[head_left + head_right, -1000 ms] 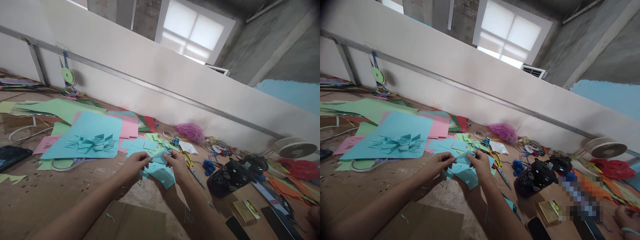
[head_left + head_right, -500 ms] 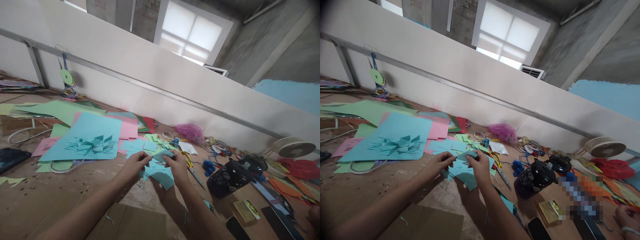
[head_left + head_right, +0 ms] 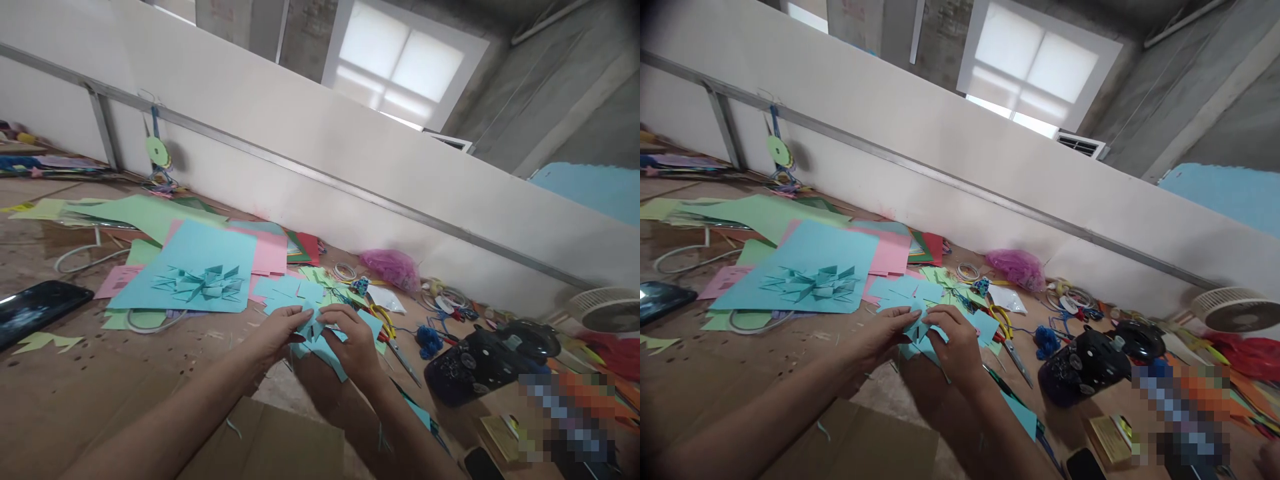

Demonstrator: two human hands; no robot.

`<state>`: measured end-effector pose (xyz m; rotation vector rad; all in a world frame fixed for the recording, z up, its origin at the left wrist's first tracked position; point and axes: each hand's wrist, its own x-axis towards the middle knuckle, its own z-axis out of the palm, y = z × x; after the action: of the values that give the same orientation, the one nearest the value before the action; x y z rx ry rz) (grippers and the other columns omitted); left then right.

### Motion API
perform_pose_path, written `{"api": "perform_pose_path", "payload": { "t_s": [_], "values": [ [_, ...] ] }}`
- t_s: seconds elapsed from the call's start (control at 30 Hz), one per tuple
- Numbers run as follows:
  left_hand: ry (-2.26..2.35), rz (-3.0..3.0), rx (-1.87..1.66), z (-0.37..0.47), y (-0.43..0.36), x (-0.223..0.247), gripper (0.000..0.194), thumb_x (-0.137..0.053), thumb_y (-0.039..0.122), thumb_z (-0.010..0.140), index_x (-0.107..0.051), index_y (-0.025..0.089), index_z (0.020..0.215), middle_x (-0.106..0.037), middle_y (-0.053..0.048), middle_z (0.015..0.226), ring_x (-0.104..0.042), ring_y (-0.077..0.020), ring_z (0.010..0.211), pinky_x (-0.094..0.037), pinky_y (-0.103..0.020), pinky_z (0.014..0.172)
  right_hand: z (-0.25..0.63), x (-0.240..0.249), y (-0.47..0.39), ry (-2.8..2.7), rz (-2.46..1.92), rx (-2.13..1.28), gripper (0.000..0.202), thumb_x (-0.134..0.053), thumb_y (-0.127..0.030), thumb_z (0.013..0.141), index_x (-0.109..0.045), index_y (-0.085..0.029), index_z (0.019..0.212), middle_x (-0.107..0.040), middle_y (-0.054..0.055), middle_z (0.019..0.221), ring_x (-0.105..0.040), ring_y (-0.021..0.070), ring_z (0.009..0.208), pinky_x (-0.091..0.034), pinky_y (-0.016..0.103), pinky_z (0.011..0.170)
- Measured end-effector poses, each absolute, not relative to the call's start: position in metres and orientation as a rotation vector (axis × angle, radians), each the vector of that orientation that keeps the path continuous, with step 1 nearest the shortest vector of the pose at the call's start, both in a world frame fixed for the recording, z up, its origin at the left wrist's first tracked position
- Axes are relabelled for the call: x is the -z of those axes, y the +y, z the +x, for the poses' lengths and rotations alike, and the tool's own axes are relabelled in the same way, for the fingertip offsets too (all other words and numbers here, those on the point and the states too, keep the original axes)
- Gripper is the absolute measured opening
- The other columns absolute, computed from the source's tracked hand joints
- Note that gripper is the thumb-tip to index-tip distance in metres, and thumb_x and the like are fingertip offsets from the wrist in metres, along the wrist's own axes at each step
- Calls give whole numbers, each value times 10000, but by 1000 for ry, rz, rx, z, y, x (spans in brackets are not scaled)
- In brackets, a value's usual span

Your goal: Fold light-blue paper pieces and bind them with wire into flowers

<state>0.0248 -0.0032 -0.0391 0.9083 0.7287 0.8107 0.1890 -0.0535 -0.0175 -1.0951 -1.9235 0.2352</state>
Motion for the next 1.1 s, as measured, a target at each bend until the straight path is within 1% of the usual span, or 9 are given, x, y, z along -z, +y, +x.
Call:
{"api": "perform_pose_path", "payload": {
  "t_s": [0.1,0.2,0.37,0.53,0.63,0.73,0.87,0.93,1.1],
  "values": [
    [711,867,-842,24,-2,39,356,-773,459,630,-658,138,728,-595,12,640,-503,-103,585,-409,-219,599,192,14,-53,-1903,-1095,-321,208,-618,-126,822,-697,-251,969,-648,75,1058,-620,214,986,-508,351,864],
    [719,855,-835,24,-5,34,341,-793,425,610,-670,131,732,-593,9,621,-501,-101,567,-407,-220,588,195,13,-51,-1880,-1094,-372,182,-654,-135,808,-712,-255,932,-646,68,1052,-621,212,990,-499,353,890],
    [762,905,-821,23,-7,29,324,-806,389,588,-685,129,738,-625,-14,649,-523,-116,579,-407,-232,586,197,14,-50,-1864,-1100,-427,160,-665,-165,811,-729,-262,921,-644,60,1014,-623,209,963,-507,339,853],
    [750,909,-818,22,-4,34,317,-794,401,600,-697,137,748,-643,-11,659,-542,-120,589,-415,-235,599,197,17,-50,-1927,-1098,-407,179,-666,-193,821,-727,-284,963,-630,62,1056,-613,211,992,-491,347,885],
    [754,920,-798,22,-4,36,285,-791,380,608,-702,143,737,-644,-8,655,-532,-112,571,-386,-223,562,197,18,-49,-1911,-1097,-420,129,-666,-212,824,-735,-277,913,-625,63,1055,-618,207,967,-491,343,867],
    [756,961,-788,22,-5,35,275,-784,374,618,-710,142,746,-659,-19,684,-541,-115,592,-384,-223,575,195,18,-49,-1841,-1116,-469,64,-689,-213,802,-733,-252,827,-633,53,957,-619,200,910,-486,329,827],
    [733,1040,-806,22,-6,32,294,-778,408,607,-709,147,722,-656,-22,673,-543,-131,607,-399,-239,589,188,17,-50,-1709,-1177,-552,30,-690,-202,778,-687,-219,753,-614,19,787,-583,172,749,-464,284,683],
    [734,1060,-819,22,-6,31,285,-773,414,605,-700,154,695,-648,-22,658,-539,-135,609,-400,-242,587,185,16,-52,-1648,-1229,-565,42,-684,-195,770,-662,-206,737,-609,7,749,-556,158,699,-441,271,650],
    [745,1125,-824,23,-6,31,259,-752,411,631,-692,164,680,-650,-26,674,-539,-137,628,-396,-238,600,178,14,-55,-1538,-1289,-645,50,-660,-192,764,-615,-195,742,-606,-8,701,-533,147,657,-419,262,624]
  ]
}}
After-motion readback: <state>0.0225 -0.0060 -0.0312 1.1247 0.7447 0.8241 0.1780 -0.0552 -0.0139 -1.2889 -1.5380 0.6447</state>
